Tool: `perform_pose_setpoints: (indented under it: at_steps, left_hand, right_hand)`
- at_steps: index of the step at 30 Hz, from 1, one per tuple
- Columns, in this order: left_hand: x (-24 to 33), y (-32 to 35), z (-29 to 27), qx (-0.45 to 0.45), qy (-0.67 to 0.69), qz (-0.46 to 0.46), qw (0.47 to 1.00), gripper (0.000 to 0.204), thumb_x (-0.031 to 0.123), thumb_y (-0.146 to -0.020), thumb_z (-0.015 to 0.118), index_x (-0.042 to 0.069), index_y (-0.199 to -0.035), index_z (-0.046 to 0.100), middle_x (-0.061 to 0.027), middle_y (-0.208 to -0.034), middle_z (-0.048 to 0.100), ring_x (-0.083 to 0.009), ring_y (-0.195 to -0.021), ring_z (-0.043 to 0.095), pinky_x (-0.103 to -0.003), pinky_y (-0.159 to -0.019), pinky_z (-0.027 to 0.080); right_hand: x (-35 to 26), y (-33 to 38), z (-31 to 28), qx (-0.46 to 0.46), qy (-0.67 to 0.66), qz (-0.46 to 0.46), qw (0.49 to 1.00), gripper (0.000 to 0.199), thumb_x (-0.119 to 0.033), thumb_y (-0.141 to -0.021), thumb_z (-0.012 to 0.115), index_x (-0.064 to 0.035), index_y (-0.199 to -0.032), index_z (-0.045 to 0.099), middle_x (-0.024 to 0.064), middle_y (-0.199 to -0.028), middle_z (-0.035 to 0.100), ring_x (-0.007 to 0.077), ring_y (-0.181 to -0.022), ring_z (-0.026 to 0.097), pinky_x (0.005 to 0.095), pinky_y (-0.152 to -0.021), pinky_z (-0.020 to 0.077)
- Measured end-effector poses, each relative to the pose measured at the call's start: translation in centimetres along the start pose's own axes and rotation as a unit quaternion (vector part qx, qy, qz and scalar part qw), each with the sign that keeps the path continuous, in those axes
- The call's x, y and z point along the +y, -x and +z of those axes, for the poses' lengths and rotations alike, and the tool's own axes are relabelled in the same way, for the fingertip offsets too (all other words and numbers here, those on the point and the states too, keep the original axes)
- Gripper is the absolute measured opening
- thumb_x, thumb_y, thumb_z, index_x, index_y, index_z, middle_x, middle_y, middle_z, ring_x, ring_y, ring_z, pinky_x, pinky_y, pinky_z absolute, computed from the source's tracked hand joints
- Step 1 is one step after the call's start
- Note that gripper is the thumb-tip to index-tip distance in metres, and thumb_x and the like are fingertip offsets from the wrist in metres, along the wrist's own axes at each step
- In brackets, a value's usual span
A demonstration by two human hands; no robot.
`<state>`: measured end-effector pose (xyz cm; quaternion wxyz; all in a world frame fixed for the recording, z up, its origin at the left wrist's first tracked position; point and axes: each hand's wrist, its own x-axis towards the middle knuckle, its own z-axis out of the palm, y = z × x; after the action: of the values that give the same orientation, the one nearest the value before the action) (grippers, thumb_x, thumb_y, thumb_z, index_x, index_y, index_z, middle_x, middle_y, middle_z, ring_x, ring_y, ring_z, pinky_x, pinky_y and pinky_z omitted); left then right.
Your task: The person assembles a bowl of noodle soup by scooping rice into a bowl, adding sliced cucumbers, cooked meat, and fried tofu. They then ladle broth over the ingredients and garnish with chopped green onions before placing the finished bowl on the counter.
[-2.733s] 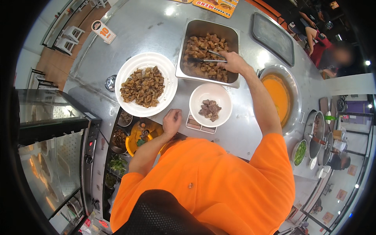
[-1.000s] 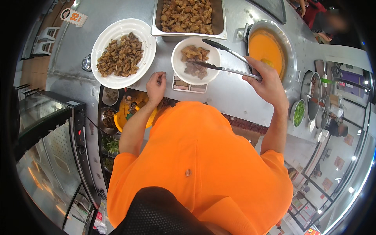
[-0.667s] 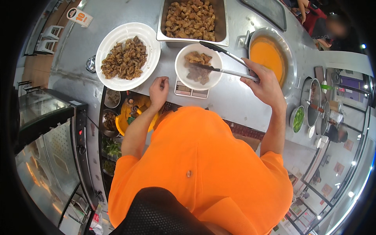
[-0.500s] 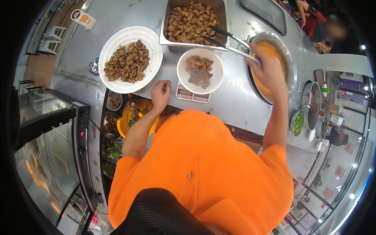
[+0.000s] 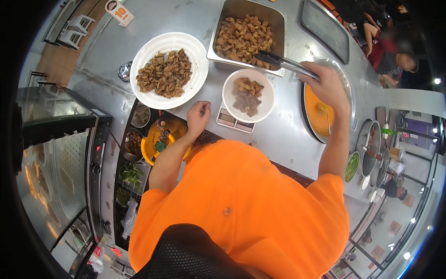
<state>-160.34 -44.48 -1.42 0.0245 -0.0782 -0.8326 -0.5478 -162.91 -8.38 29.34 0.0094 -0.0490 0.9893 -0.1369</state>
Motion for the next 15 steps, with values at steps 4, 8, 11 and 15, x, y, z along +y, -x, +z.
perform_pose_setpoints:
  at_steps: [4,8,11,15]
  left_hand:
    - [0.1,0.1,-0.3,0.005,-0.002,0.004,1.0,0.009,0.009,-0.092,0.067,0.005,-0.1,0.07,-0.0113,-0.088,0.069,-0.0252,-0.071,0.068,-0.038,-0.066,0.055]
    - [0.3,-0.2,0.0,-0.001,-0.017,-0.002,1.0,0.009,0.011,-0.091,0.068,0.006,-0.099,0.07,-0.0095,-0.089,0.07,-0.0241,-0.068,0.068,-0.036,-0.065,0.055]
    - [0.0,0.1,-0.1,0.009,-0.003,-0.001,1.0,0.01,0.013,-0.091,0.068,0.007,-0.098,0.071,-0.0093,-0.089,0.07,-0.0236,-0.067,0.067,-0.037,-0.065,0.055]
    - [0.4,0.0,-0.1,0.023,-0.003,-0.011,1.0,0.011,0.013,-0.09,0.068,0.007,-0.099,0.071,-0.0105,-0.088,0.069,-0.025,-0.067,0.067,-0.038,-0.066,0.055]
  right_hand:
    - [-3.1,5.8,-2.4,-0.059,-0.049,0.043,0.996,0.038,-0.014,-0.086,0.076,-0.0011,-0.122,0.07,0.0223,-0.104,0.073,0.0399,-0.093,0.07,0.0429,-0.085,0.0539]
    - [-5.0,8.4,1.6,-0.065,-0.028,0.062,0.996,0.041,-0.014,-0.085,0.078,0.0004,-0.122,0.069,0.0228,-0.106,0.073,0.04,-0.091,0.07,0.0433,-0.086,0.0536]
    - [-6.1,7.9,1.5,-0.052,-0.059,0.05,0.996,0.045,-0.012,-0.087,0.078,0.0016,-0.128,0.066,0.0212,-0.098,0.071,0.0274,-0.083,0.069,0.0359,-0.079,0.0531]
    - [-11.0,4.4,2.8,-0.047,-0.133,-0.01,0.99,0.055,-0.017,-0.086,0.078,0.0004,-0.136,0.062,0.0209,-0.108,0.071,0.0315,-0.09,0.068,0.038,-0.082,0.053]
